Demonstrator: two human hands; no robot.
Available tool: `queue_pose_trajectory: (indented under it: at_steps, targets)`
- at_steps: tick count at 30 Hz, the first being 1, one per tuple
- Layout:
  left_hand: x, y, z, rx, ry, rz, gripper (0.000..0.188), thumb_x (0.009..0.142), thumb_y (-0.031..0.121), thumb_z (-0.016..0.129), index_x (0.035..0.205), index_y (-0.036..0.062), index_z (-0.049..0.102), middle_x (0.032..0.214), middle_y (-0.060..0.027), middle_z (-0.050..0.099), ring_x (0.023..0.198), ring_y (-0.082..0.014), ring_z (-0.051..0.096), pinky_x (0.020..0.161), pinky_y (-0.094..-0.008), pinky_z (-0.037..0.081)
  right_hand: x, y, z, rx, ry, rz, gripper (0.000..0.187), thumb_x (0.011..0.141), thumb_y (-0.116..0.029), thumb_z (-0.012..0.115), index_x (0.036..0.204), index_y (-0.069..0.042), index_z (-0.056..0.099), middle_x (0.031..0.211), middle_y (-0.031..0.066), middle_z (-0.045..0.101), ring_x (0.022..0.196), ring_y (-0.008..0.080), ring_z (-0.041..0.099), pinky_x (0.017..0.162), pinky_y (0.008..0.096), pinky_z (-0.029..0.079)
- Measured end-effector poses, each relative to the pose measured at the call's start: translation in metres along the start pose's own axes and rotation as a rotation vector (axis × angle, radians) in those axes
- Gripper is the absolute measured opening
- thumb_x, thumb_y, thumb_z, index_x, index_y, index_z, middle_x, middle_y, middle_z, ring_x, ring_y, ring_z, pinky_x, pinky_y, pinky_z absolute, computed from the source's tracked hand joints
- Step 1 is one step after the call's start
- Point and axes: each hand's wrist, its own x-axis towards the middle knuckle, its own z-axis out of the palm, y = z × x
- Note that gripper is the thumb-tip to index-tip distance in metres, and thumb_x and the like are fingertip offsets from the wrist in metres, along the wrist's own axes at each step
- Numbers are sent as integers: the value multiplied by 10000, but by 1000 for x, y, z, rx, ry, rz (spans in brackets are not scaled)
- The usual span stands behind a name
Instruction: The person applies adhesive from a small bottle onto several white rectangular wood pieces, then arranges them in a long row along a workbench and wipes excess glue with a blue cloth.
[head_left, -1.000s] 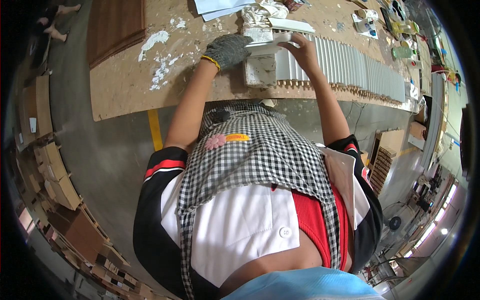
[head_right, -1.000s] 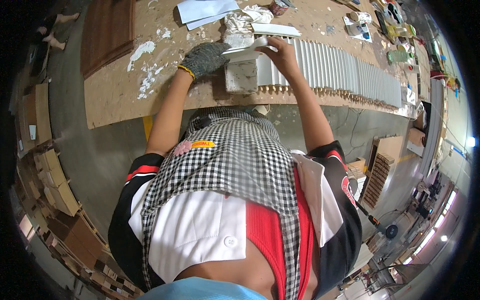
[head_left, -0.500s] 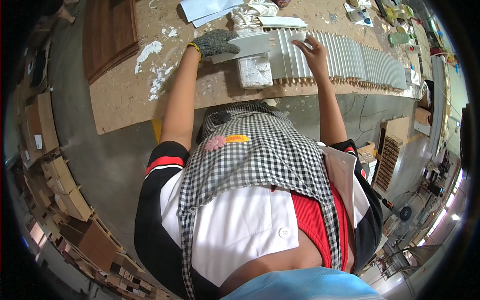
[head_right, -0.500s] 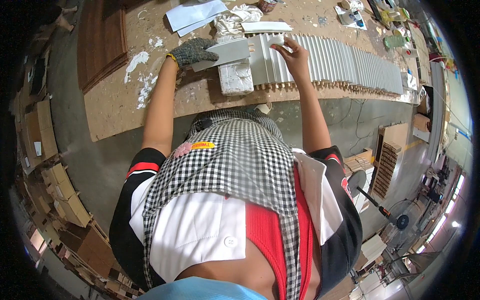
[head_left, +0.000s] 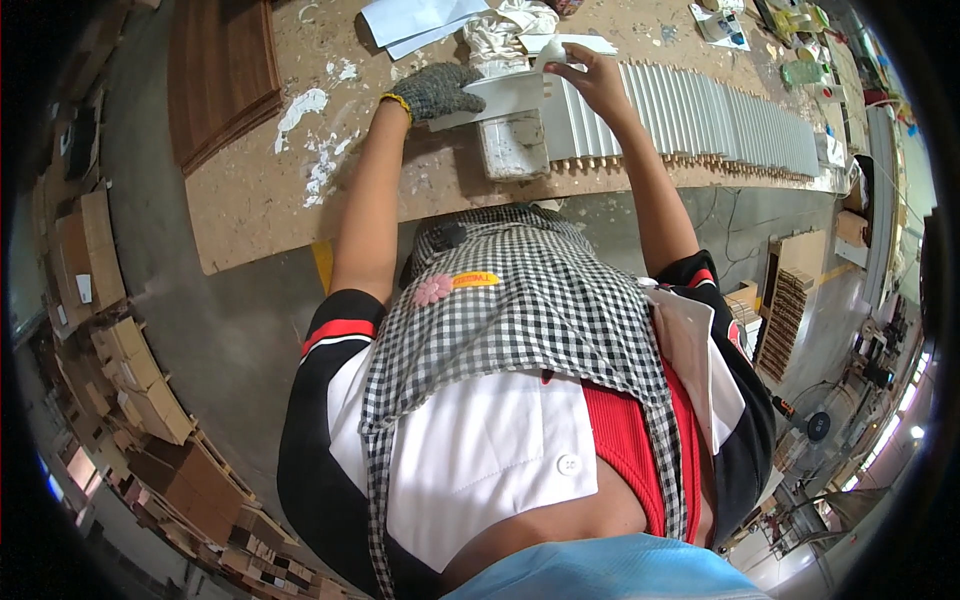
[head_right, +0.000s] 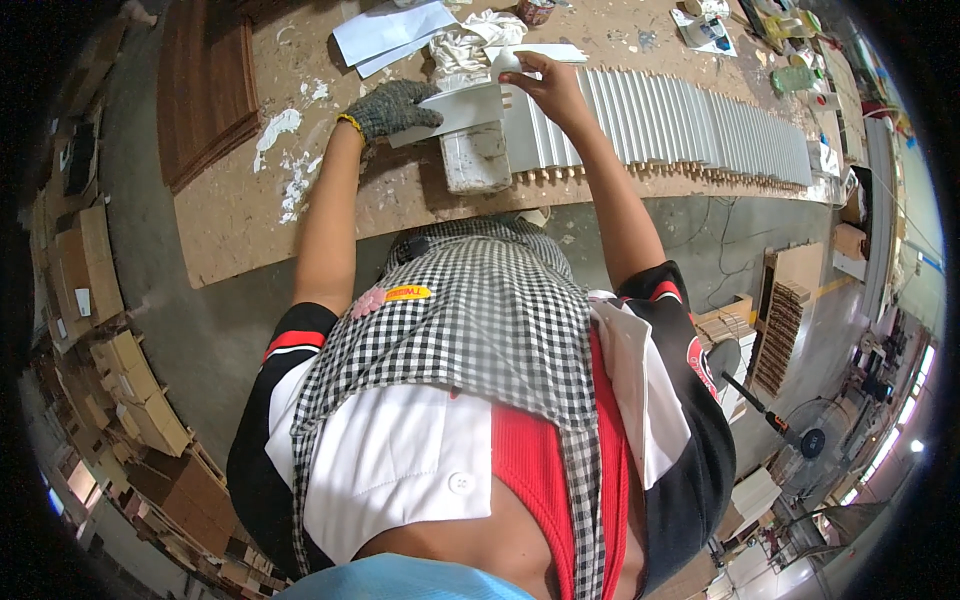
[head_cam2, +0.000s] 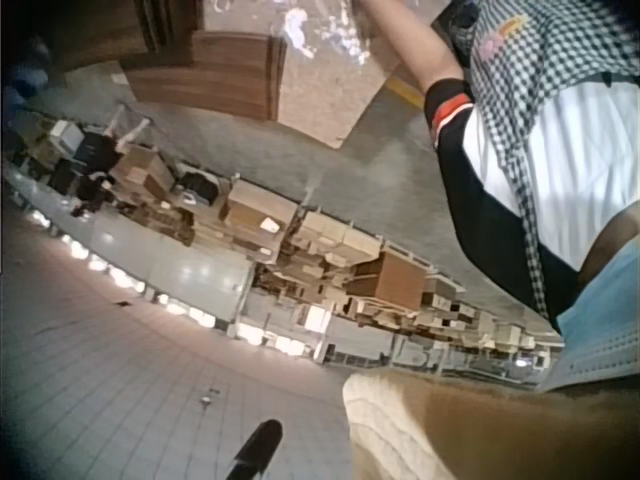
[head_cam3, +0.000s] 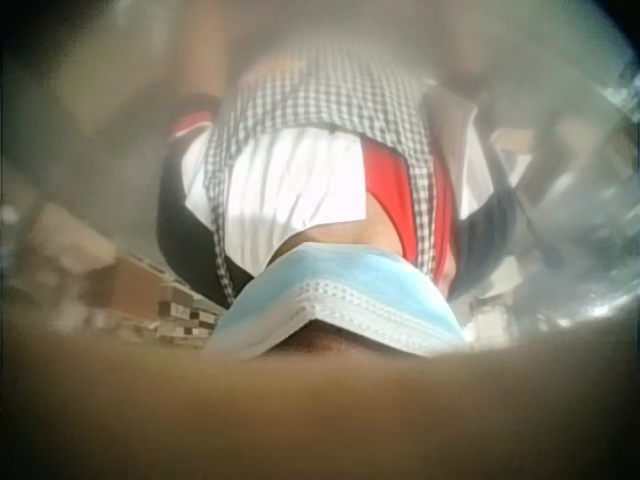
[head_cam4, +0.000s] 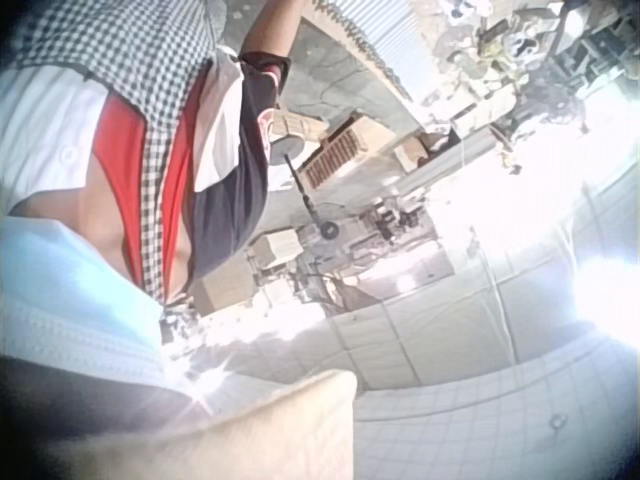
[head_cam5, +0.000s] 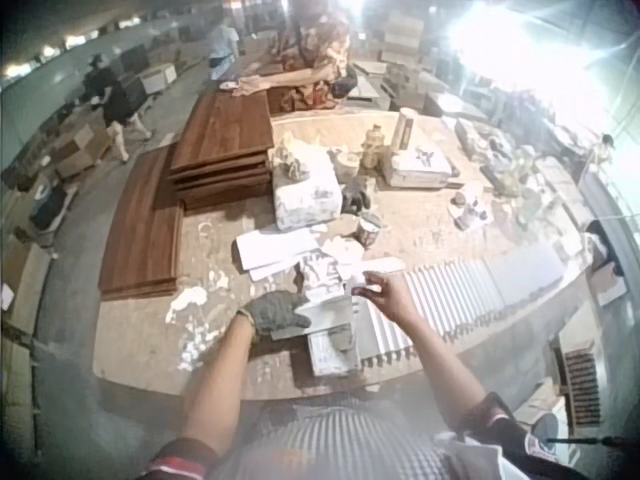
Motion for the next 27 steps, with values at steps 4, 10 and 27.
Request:
queue_pose_trajectory:
  at_steps: [4, 10, 27]
  targets:
    - [2, -6, 11, 35, 93, 39, 823, 808, 642, 642, 1387, 68, 533, 1409, -198, 522, 1304, -358, 494, 1105, -419, 394, 2, -2, 9, -128, -27, -46, 413, 831, -266, 793, 1154, -34, 683, 995, 94, 737, 898, 164, 686, 793, 304, 526]
    - [-2, 5, 6, 71, 83, 34, 787, 817, 655, 623, 1355, 83, 574, 1376, -184, 560, 1268, -351, 532, 1087, -424, 412, 2, -27, 38, -98, -42, -165, 322, 825, -199, 791, 1095, -45, 707, 950, 106, 708, 834, 214, 668, 735, 332, 518]
    - [-3, 6, 13, 103, 92, 38, 818, 835, 692, 569, 1405, 106, 524, 1411, -183, 527, 1300, -362, 497, 1109, -430, 385, -3, -26, 30, -207, -65, -151, 343, 844, -242, 772, 1068, -4, 666, 974, 122, 685, 834, 262, 654, 733, 352, 497]
